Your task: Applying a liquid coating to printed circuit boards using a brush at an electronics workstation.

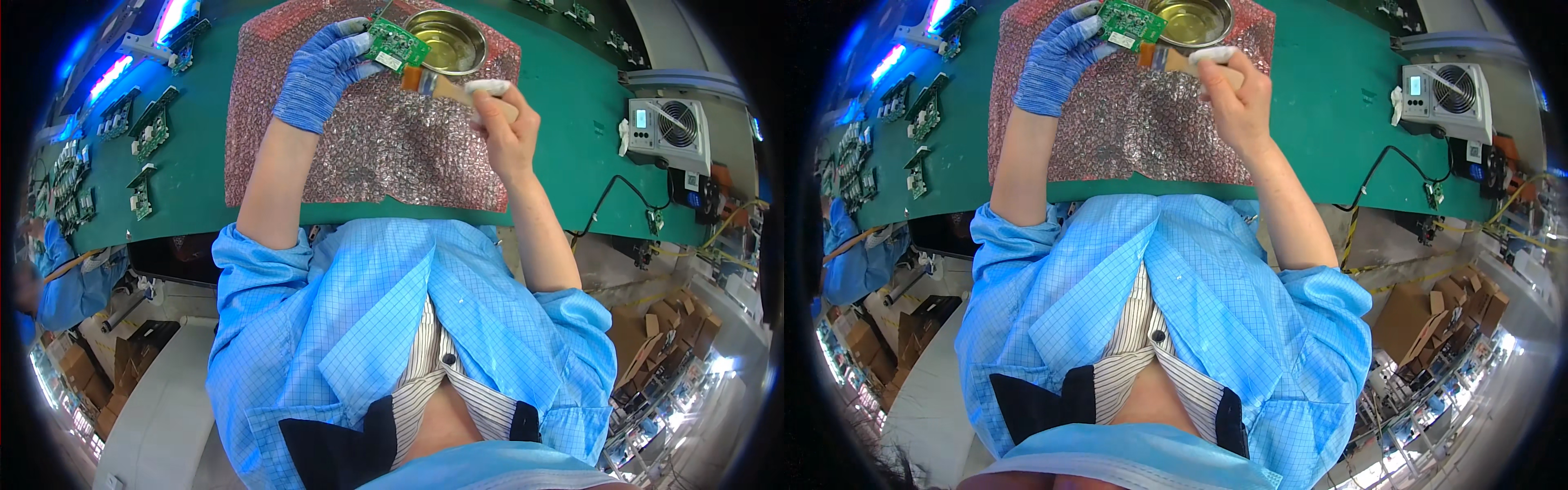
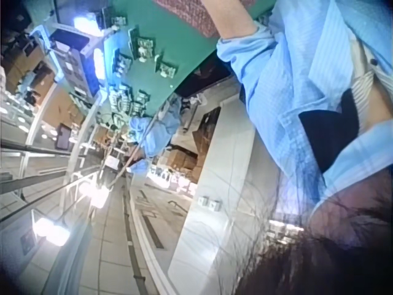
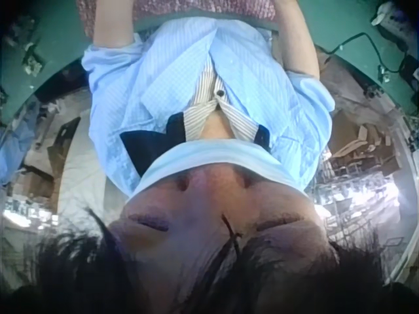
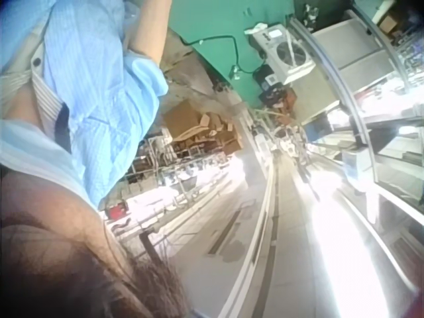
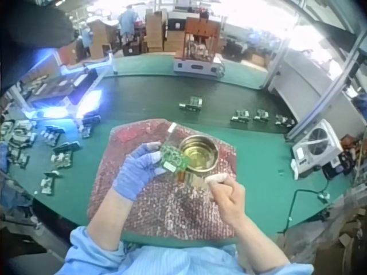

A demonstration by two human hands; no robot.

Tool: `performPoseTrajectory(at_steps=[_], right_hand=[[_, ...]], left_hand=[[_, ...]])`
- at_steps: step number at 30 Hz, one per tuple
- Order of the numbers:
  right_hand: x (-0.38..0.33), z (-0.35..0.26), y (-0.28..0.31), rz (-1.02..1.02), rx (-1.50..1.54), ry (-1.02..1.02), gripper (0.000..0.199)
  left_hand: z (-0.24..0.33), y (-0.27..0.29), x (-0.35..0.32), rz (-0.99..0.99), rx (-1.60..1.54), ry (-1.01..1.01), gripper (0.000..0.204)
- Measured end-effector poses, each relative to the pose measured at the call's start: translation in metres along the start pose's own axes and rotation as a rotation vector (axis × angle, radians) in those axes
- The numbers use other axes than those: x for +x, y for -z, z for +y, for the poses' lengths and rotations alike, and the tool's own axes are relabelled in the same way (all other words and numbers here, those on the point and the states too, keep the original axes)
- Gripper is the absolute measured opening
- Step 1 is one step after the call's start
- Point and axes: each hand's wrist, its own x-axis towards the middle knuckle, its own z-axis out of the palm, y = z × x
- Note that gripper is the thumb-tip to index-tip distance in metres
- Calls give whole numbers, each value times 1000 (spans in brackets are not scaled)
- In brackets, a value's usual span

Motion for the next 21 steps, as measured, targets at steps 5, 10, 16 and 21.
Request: performPoseTrajectory(at_steps=[5, 10, 16, 21], right_hand=[[8, 2, -6, 135, 40, 1, 18], [-2, 1, -9, -16, -16, -38, 17], [1, 5, -13, 33, 34, -34, 16], [-1, 9, -9, 46, 98, -101, 16]], left_hand=[[-4, -7, -1, 50, -10, -30, 26], [-7, -1, 1, 44, -37, -40, 27], [-8, 4, 8, 44, -61, -29, 27], [5, 9, 32, 71, -101, -63, 32]])
